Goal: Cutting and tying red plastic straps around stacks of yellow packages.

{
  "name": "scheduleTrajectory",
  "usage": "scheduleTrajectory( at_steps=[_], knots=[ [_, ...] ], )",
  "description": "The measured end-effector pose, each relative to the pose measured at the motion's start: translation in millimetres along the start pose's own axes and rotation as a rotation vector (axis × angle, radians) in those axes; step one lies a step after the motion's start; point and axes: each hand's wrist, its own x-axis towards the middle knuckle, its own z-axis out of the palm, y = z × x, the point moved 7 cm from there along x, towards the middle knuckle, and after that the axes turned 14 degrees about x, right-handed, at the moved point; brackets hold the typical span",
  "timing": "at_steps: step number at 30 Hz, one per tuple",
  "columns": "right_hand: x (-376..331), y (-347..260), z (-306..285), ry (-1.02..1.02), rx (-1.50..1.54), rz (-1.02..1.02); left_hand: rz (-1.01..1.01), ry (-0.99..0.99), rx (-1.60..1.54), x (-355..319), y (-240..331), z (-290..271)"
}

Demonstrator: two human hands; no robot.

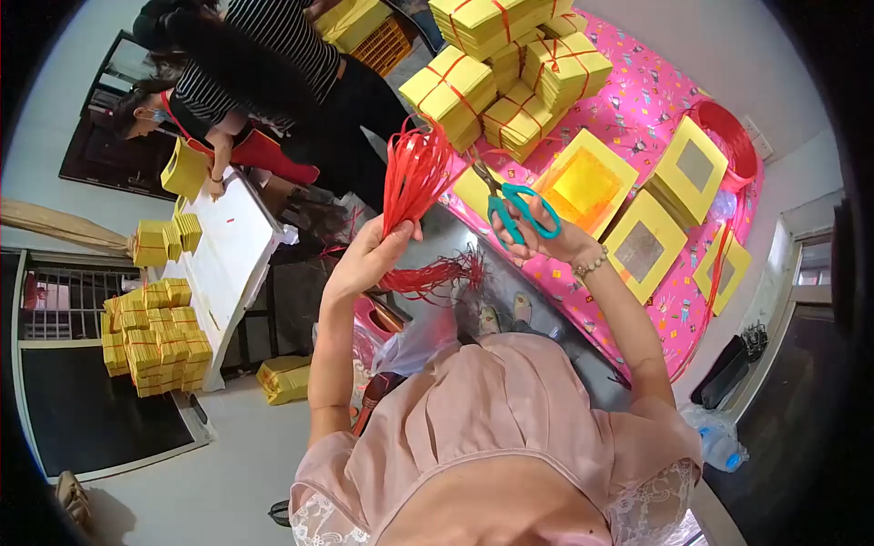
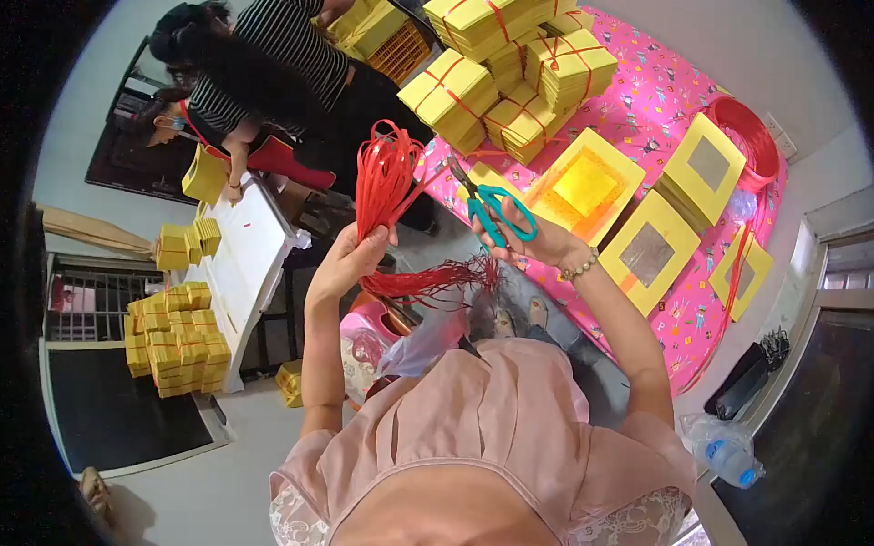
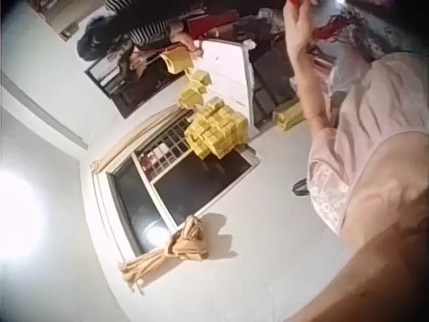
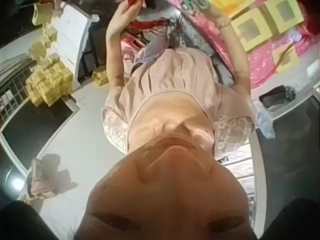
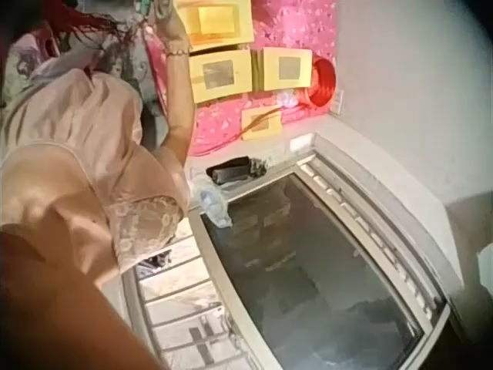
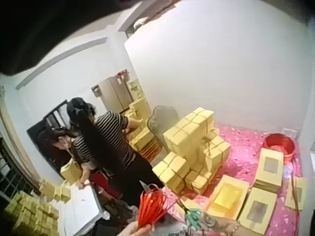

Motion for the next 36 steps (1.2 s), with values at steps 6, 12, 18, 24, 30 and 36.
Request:
scheduleTrajectory(
  at_steps=[6, 12, 18, 24, 30, 36],
  knots=[
    [5.1, 6.2, -11.5, 0.172, -0.108, 0.017, -0.037, -0.088, -0.078, 2.5, -10.6, -2.8],
    [-5.9, 14.9, -0.2, 0.031, -0.075, -0.046, -0.083, -0.129, -0.378, 1.1, -40.3, -12.9],
    [-8.2, 7.4, 43.3, -0.122, -0.073, 0.081, -0.017, -0.166, -0.449, -15.3, -49.1, -16.2],
    [2.3, 9.8, 92.5, -0.187, 0.081, 0.191, 0.049, -0.016, -0.146, -25.1, -47.0, -21.0],
    [24.7, 30.0, 84.7, -0.004, 0.086, 0.313, 0.073, 0.056, 0.041, -36.6, -41.3, -21.9],
    [36.2, 31.0, 83.1, 0.085, 0.077, 0.25, 0.105, 0.099, 0.212, -41.2, -40.3, -17.2]
  ],
)
